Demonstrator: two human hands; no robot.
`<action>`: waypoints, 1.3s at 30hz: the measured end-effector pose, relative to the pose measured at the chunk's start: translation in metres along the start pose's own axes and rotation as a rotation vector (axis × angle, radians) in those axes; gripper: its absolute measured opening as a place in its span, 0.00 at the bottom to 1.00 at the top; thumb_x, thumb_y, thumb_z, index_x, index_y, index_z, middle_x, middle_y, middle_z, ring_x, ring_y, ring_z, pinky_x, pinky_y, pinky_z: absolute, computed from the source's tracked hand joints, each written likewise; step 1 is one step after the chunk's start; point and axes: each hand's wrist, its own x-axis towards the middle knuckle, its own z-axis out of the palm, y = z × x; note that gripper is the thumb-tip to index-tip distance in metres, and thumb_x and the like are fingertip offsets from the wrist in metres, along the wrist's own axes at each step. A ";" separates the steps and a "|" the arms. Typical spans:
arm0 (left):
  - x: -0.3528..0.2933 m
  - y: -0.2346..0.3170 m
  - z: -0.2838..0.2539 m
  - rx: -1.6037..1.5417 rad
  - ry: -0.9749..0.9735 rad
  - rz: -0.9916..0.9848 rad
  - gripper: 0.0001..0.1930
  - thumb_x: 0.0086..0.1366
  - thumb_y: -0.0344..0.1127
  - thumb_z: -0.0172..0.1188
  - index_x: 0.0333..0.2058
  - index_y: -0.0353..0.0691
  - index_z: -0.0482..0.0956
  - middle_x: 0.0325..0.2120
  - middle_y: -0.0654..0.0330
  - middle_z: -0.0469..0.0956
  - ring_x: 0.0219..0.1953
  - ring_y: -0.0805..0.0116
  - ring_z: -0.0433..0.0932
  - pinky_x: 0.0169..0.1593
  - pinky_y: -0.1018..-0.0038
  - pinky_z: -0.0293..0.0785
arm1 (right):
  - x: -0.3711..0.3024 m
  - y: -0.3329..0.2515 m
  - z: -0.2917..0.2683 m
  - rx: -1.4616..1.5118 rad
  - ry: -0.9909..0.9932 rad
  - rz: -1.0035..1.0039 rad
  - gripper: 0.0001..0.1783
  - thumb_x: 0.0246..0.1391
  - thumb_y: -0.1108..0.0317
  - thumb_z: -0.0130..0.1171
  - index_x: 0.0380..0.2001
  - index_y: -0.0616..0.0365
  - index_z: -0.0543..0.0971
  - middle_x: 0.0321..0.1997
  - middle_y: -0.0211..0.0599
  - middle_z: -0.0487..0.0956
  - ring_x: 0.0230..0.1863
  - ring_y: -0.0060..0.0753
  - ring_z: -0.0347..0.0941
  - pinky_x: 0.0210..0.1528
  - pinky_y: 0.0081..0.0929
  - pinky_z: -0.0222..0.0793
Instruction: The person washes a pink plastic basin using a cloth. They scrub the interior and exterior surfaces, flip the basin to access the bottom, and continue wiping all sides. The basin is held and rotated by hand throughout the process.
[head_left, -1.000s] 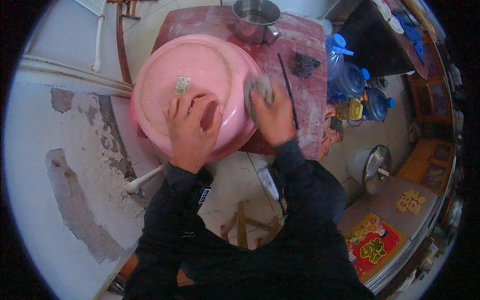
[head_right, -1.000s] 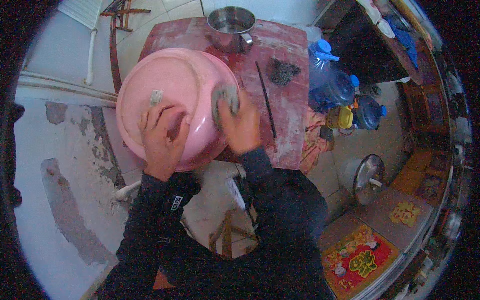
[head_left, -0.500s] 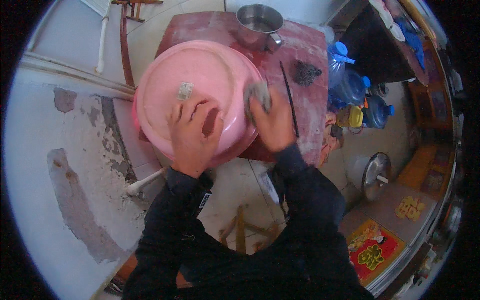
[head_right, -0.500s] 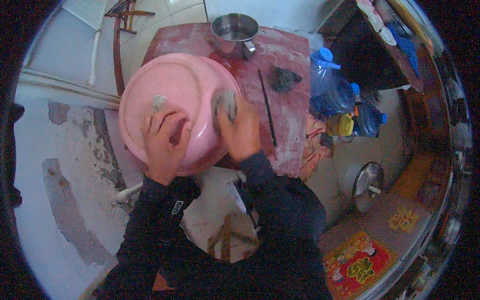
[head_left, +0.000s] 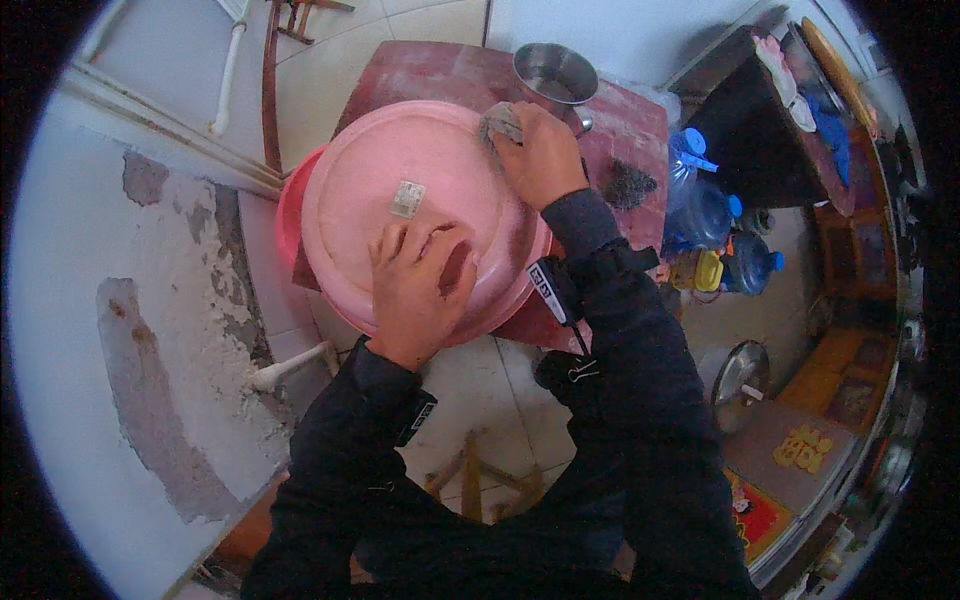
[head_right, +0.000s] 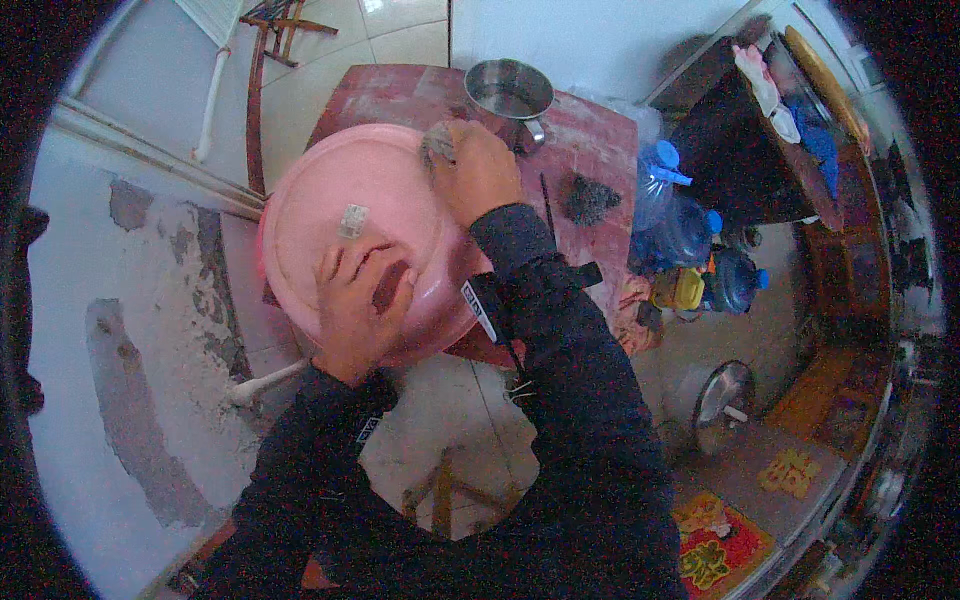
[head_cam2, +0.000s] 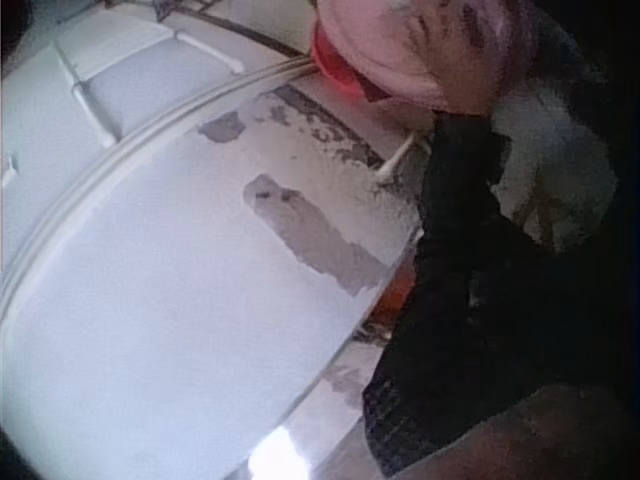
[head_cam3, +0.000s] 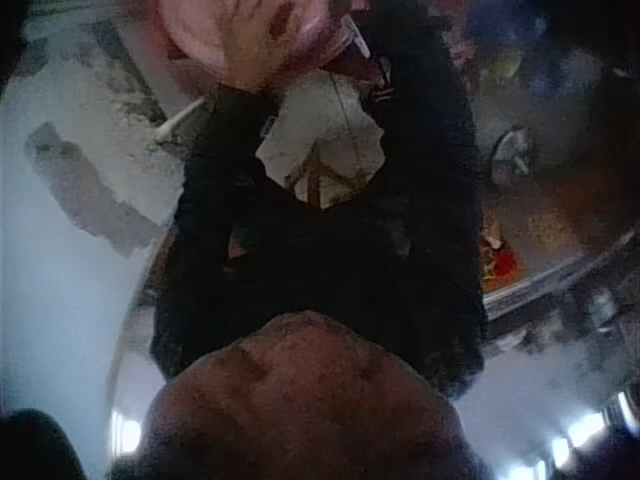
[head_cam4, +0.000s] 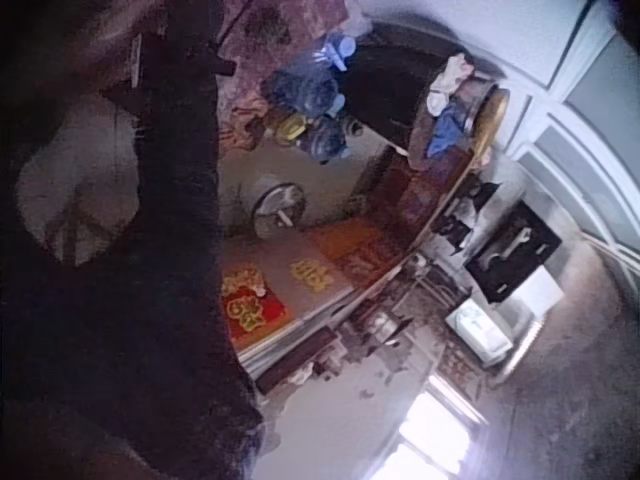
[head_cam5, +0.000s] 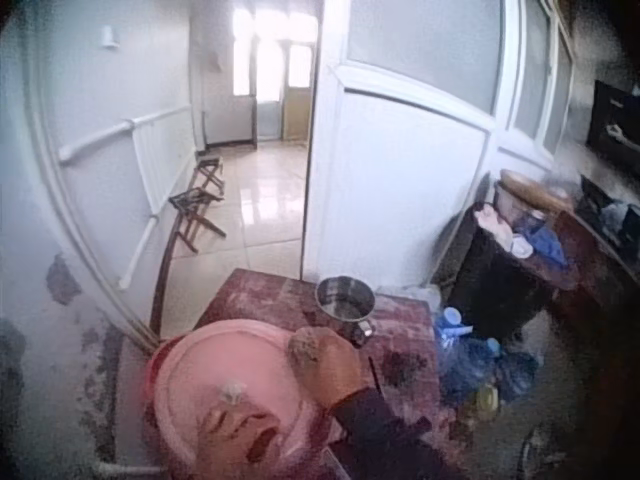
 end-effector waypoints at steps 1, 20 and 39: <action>0.000 0.000 0.000 -0.005 0.004 0.000 0.13 0.58 0.34 0.68 0.43 0.46 0.83 0.44 0.61 0.78 0.48 0.54 0.73 0.51 0.59 0.66 | 0.000 -0.002 -0.001 0.009 0.004 -0.013 0.16 0.56 0.65 0.64 0.45 0.62 0.78 0.42 0.58 0.79 0.45 0.66 0.77 0.47 0.55 0.72; -0.001 0.003 -0.006 -0.012 -0.030 -0.039 0.14 0.59 0.36 0.68 0.45 0.47 0.82 0.47 0.63 0.78 0.49 0.55 0.73 0.52 0.58 0.66 | 0.024 0.008 0.009 -0.034 -0.072 -0.048 0.14 0.58 0.63 0.63 0.40 0.64 0.78 0.40 0.58 0.80 0.43 0.67 0.77 0.44 0.56 0.72; 0.000 0.004 -0.004 -0.013 -0.025 -0.048 0.14 0.57 0.35 0.69 0.43 0.47 0.82 0.47 0.63 0.78 0.49 0.55 0.73 0.53 0.58 0.67 | 0.002 0.009 -0.006 0.014 -0.080 0.032 0.15 0.62 0.62 0.61 0.45 0.62 0.79 0.42 0.59 0.81 0.44 0.67 0.78 0.45 0.54 0.73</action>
